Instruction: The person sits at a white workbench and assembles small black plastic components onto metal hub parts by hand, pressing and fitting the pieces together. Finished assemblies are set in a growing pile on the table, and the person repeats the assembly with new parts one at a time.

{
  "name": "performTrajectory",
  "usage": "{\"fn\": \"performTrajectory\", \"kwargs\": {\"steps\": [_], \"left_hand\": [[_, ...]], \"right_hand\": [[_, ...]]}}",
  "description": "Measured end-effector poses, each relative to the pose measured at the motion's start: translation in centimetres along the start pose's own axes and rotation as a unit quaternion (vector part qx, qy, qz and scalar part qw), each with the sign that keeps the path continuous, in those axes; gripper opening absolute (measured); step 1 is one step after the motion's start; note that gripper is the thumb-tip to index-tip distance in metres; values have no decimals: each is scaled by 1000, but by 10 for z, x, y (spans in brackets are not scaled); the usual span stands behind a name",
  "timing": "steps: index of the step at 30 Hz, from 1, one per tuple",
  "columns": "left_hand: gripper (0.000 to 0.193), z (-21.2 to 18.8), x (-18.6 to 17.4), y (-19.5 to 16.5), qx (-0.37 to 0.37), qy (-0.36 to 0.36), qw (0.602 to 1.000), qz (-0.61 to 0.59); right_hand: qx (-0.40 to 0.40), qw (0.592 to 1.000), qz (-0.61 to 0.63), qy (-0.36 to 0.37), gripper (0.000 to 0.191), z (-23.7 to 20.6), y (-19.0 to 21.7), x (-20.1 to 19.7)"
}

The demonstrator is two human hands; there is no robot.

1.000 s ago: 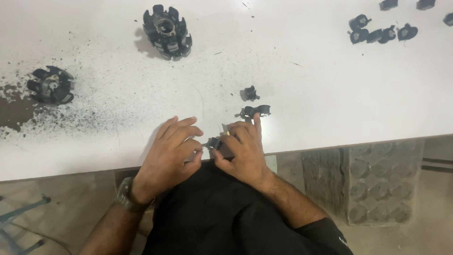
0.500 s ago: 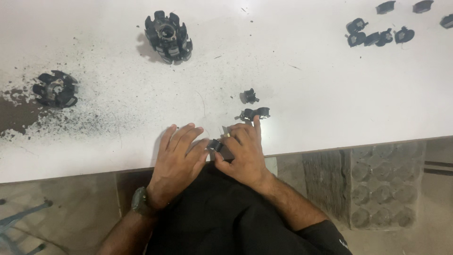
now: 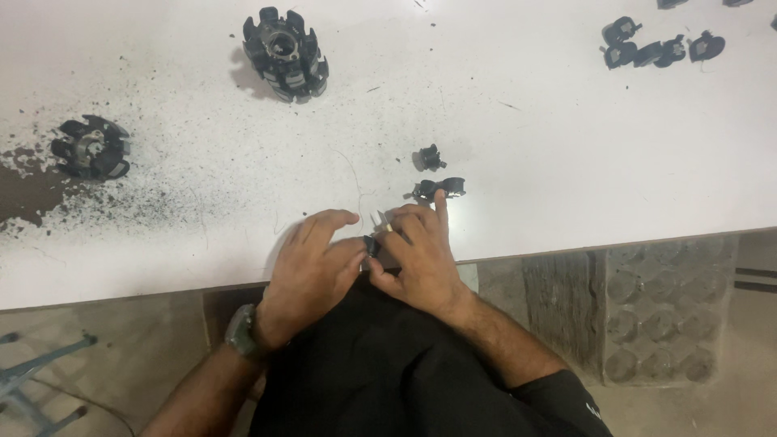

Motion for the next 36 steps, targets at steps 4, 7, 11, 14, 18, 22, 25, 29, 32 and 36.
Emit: {"fn": "performTrajectory", "kwargs": {"steps": [4,7,11,14,18,22,25,29,32,36], "left_hand": [[9,6,-3,23,-126,42,984,-121],[5,2,10,37,-197,137,961,-137],[10,-6,12,40,-223,104,958,-151],[12,-13,14,41,-230,73,958,-157],[14,-20,17,38,-207,27,961,-179],[15,-25,18,39,-186,-1,966,-181],[16,-29,19,41,-183,8,962,-200],[17,-31,20,42,-176,4,965,-197],[16,-32,22,42,-176,6,962,-208],[16,-28,19,30,-151,-11,963,-223]], "right_hand": [[13,1000,6,1,36,1,-3,2],[18,1000,2,9,34,1,-5,5],[2,999,11,-53,32,-7,2,-6],[-21,992,42,-119,29,-21,13,-9],[-24,987,115,-113,38,-33,24,13],[-28,989,98,-108,39,-34,25,24],[-44,990,99,-94,41,-32,28,27],[-52,991,87,-82,43,-31,32,27],[-49,992,85,-81,42,-32,32,28],[-39,992,71,-92,39,-35,28,23]]}}
Point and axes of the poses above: each hand's wrist, its own z-axis towards the middle knuckle, its own x-axis out of the palm, y = z × x, the point moved 8 cm from there along z, towards the middle knuckle, and after that the axes turned 8 degrees about -x, right-handed, at the moved point
